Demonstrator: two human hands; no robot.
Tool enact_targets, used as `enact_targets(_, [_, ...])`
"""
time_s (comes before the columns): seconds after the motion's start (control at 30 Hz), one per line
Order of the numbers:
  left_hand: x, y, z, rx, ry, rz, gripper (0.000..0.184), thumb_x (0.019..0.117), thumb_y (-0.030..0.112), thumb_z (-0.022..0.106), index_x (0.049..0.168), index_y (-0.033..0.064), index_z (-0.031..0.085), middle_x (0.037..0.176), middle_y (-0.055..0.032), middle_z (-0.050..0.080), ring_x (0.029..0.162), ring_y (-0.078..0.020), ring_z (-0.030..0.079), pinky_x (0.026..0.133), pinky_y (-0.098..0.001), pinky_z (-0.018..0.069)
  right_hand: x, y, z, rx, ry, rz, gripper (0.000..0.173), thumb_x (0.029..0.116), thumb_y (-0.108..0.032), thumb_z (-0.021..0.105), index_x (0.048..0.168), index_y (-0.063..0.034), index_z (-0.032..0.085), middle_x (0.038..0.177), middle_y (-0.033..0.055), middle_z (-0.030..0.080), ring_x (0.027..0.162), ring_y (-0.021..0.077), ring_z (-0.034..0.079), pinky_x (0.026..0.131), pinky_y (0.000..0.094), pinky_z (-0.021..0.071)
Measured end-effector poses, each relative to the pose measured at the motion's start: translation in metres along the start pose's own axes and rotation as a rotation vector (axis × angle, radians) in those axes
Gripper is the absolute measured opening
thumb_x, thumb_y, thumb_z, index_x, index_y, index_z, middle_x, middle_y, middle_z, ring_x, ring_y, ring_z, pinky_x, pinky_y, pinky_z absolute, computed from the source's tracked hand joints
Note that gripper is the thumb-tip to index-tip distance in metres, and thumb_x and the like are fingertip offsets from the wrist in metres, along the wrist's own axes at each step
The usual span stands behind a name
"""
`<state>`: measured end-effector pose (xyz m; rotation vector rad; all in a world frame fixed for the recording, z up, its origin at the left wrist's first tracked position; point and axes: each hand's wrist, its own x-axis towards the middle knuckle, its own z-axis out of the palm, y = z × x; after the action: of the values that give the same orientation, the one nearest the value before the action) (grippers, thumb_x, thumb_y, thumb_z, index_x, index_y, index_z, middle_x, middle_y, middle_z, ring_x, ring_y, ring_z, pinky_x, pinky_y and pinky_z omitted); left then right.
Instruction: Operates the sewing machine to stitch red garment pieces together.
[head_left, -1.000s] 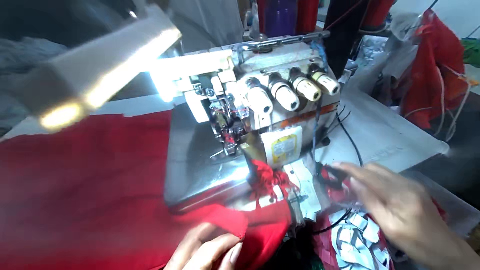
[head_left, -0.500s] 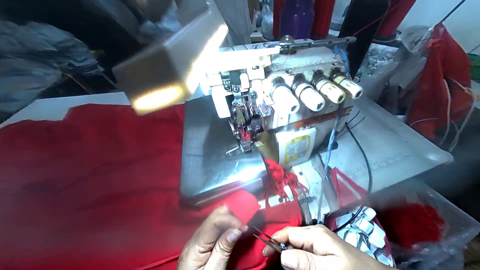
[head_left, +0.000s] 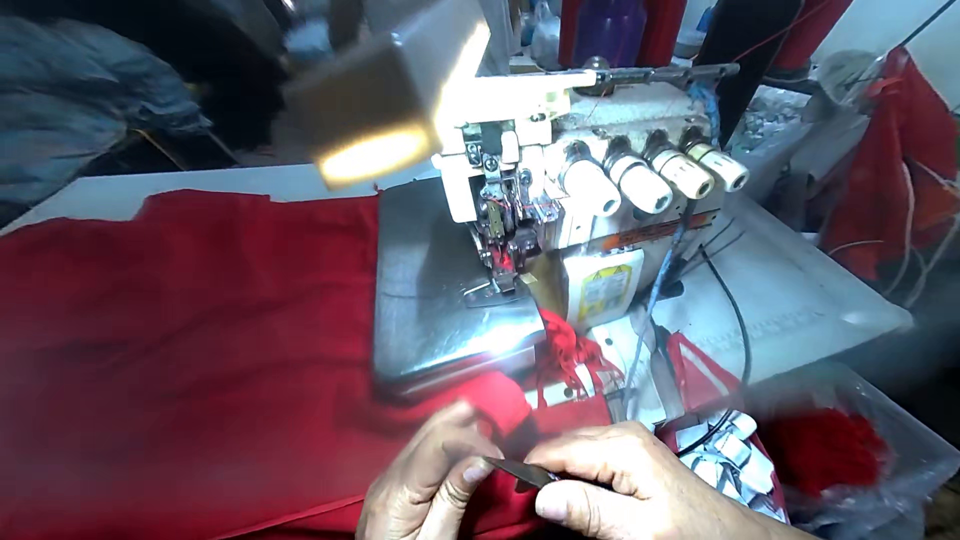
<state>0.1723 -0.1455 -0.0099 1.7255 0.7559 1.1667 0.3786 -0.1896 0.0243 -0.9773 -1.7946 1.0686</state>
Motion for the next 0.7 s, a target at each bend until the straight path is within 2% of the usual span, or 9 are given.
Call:
enact_targets(0.07, [-0.001,-0.001,-0.003,-0.001,0.015,-0.007,0.019,0.1053,0.024,0.055,0.097,0.0183,0.071,0.116,0.0123,0.07,0.111,0.0032,0.063,0.098,-0.0199,0.0529,-0.002,-0.002,-0.004,-0.023,0.032,0.019,0.027,0.1036,-0.014,0.055,0.108,0.0066,0.072,0.087,0.0122,0.071,0.068,0.0026,0.058,0.064,0.0156,0.0465])
enact_targets(0.2, [-0.004,0.007,-0.017,0.058,-0.027,0.028,0.015,0.1045,0.021,0.057,0.101,0.0153,0.071,0.105,0.0104,0.072,0.099,0.0029,0.068,0.089,-0.0199,0.0585,-0.014,0.004,-0.027,-0.286,0.162,0.02,0.039,0.1033,-0.031,0.057,0.126,-0.0032,0.071,0.105,0.0077,0.074,0.089,0.0031,0.066,0.079,0.0199,0.054])
enact_targets(0.3, [-0.01,0.021,-0.022,-0.059,-0.031,0.002,0.015,0.1037,0.022,0.058,0.104,0.0197,0.072,0.102,0.0155,0.071,0.092,0.0065,0.067,0.083,-0.0148,0.0575,-0.029,0.012,-0.057,-0.778,0.383,0.05,0.036,0.1003,-0.033,0.057,0.127,-0.0144,0.073,0.097,0.001,0.074,0.081,0.0097,0.069,0.069,0.0309,0.059])
enact_targets(0.33, [-0.012,0.027,-0.021,-0.142,-0.028,-0.023,0.016,0.1035,0.022,0.057,0.106,0.0222,0.073,0.103,0.017,0.071,0.09,0.0063,0.067,0.081,-0.0147,0.0582,-0.032,0.011,-0.067,-0.926,0.434,0.092,0.036,0.0984,-0.029,0.059,0.128,-0.0126,0.073,0.095,0.0054,0.074,0.079,0.0181,0.07,0.068,0.0381,0.0588])
enact_targets(0.4, [-0.018,0.037,-0.011,-0.277,-0.011,-0.056,0.017,0.1023,0.021,0.06,0.106,0.021,0.076,0.109,0.0146,0.073,0.098,0.0029,0.069,0.086,-0.0185,0.0592,-0.035,0.01,-0.085,-1.067,0.449,0.219,0.036,0.0987,-0.017,0.064,0.131,-0.002,0.069,0.109,0.0238,0.074,0.096,0.0436,0.071,0.082,0.06,0.0547])
enact_targets(0.5, [-0.029,0.038,0.011,-0.353,-0.076,-0.056,0.014,0.0998,0.01,0.063,0.097,0.0021,0.074,0.129,-0.0049,0.065,0.123,-0.0057,0.059,0.105,-0.0247,0.0506,-0.054,0.062,-0.12,-1.212,0.402,0.217,0.038,0.1005,-0.024,0.056,0.128,-0.0017,0.071,0.113,0.0268,0.071,0.105,0.0532,0.066,0.084,0.0741,0.0474])
enact_targets(0.57, [-0.034,0.041,0.024,-0.416,-0.088,-0.098,0.012,0.0962,-0.001,0.063,0.094,-0.0082,0.072,0.127,-0.0149,0.063,0.12,-0.009,0.061,0.102,-0.0252,0.0526,-0.06,0.077,-0.126,-1.214,0.385,0.234,0.037,0.1027,-0.025,0.053,0.123,-0.0026,0.074,0.116,0.0268,0.07,0.109,0.0548,0.065,0.085,0.0773,0.0451])
enact_targets(0.63, [-0.038,0.043,0.031,-0.469,-0.085,-0.144,0.012,0.0951,-0.006,0.06,0.095,-0.0116,0.071,0.128,-0.0179,0.062,0.118,-0.0104,0.062,0.101,-0.0254,0.0529,-0.058,0.056,-0.115,-1.153,0.38,0.243,0.037,0.1021,-0.023,0.053,0.123,-0.0001,0.073,0.125,0.031,0.066,0.118,0.0582,0.059,0.092,0.0785,0.04])
enact_targets(0.7, [-0.04,0.045,0.037,-0.502,-0.08,-0.171,0.012,0.0953,-0.007,0.059,0.096,-0.0124,0.07,0.131,-0.0193,0.061,0.119,-0.011,0.062,0.102,-0.0261,0.0523,-0.053,0.022,-0.092,-1.069,0.387,0.124,0.039,0.1015,-0.026,0.056,0.121,0.003,0.072,0.127,0.0328,0.064,0.121,0.0553,0.058,0.097,0.0707,0.0428])
